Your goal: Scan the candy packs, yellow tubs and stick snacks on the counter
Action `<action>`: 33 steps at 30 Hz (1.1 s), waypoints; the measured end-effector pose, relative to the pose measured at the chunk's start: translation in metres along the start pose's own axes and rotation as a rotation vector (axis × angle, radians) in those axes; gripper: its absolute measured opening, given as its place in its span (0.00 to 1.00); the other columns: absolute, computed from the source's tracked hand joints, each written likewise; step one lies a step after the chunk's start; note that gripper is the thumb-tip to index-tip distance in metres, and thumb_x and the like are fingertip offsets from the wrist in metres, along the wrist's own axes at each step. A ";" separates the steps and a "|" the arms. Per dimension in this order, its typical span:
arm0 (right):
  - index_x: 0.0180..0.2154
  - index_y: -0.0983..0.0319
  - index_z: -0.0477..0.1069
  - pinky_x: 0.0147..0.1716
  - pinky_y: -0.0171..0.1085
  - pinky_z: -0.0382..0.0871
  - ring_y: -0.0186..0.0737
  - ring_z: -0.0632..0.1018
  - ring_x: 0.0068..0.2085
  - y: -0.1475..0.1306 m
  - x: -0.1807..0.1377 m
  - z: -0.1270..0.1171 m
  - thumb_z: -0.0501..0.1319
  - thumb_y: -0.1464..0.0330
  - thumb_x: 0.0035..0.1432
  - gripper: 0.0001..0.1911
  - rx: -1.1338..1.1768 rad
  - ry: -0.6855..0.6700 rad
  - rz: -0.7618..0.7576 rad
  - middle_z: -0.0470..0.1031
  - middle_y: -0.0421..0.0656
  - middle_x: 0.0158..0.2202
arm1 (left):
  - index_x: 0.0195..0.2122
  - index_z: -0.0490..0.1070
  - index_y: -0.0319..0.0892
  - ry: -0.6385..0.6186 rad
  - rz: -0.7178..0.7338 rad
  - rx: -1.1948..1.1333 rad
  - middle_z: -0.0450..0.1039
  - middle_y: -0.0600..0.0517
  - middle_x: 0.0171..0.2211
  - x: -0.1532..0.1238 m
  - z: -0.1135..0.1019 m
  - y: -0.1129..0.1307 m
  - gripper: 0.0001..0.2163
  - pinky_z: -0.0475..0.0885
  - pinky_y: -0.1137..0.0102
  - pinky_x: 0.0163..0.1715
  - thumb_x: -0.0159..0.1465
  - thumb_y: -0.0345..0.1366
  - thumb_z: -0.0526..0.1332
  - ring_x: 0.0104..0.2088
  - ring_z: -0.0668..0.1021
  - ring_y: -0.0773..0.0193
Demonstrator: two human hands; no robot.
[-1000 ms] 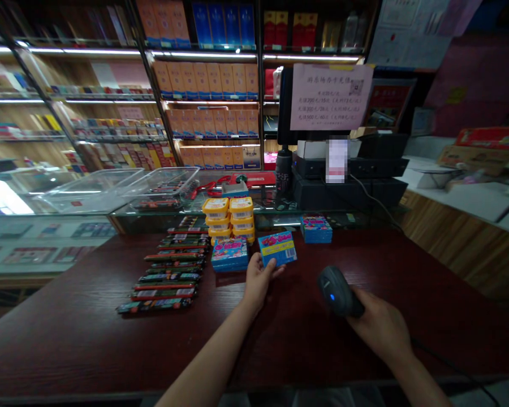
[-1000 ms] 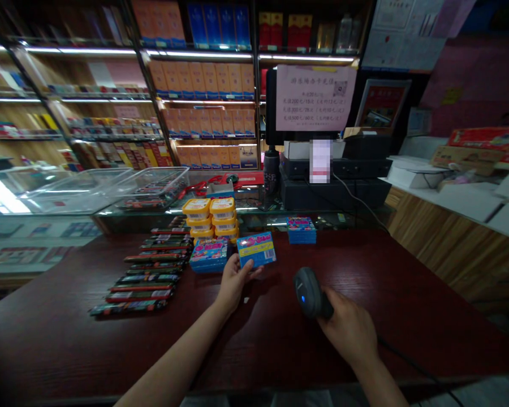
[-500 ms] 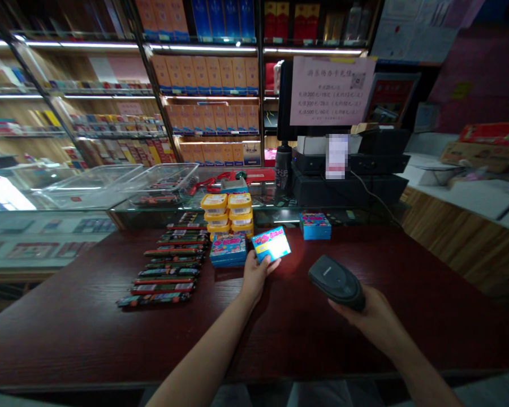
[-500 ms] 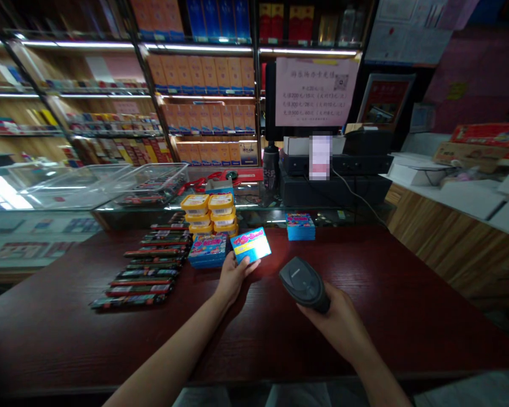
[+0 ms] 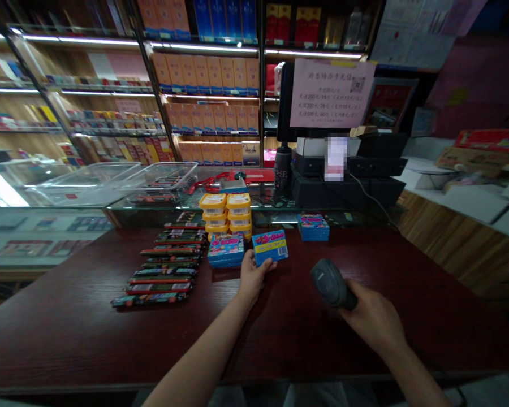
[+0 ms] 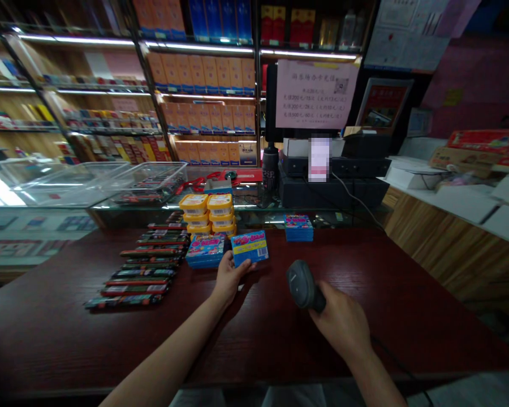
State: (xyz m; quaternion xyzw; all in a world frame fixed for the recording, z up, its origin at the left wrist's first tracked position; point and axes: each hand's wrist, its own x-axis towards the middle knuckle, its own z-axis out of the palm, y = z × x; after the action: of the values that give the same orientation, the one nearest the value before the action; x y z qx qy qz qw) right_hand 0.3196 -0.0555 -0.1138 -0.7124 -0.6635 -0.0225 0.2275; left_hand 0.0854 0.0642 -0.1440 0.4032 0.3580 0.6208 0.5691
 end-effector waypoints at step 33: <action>0.45 0.59 0.67 0.40 0.38 0.66 0.41 0.77 0.39 0.027 -0.003 0.051 0.57 0.74 0.51 0.17 0.052 0.145 -0.205 0.78 0.42 0.38 | 0.41 0.73 0.45 -0.445 0.950 1.585 0.72 0.46 0.40 0.106 0.130 -0.020 0.08 0.64 0.62 0.42 0.64 0.34 0.55 0.43 0.70 0.56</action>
State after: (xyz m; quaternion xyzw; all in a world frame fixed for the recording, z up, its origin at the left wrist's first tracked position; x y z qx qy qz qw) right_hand 0.3311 -0.0407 -0.1684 -0.6310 -0.7151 -0.0799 0.2900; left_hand 0.2086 0.1694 -0.0976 0.8843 0.3570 0.2727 -0.1268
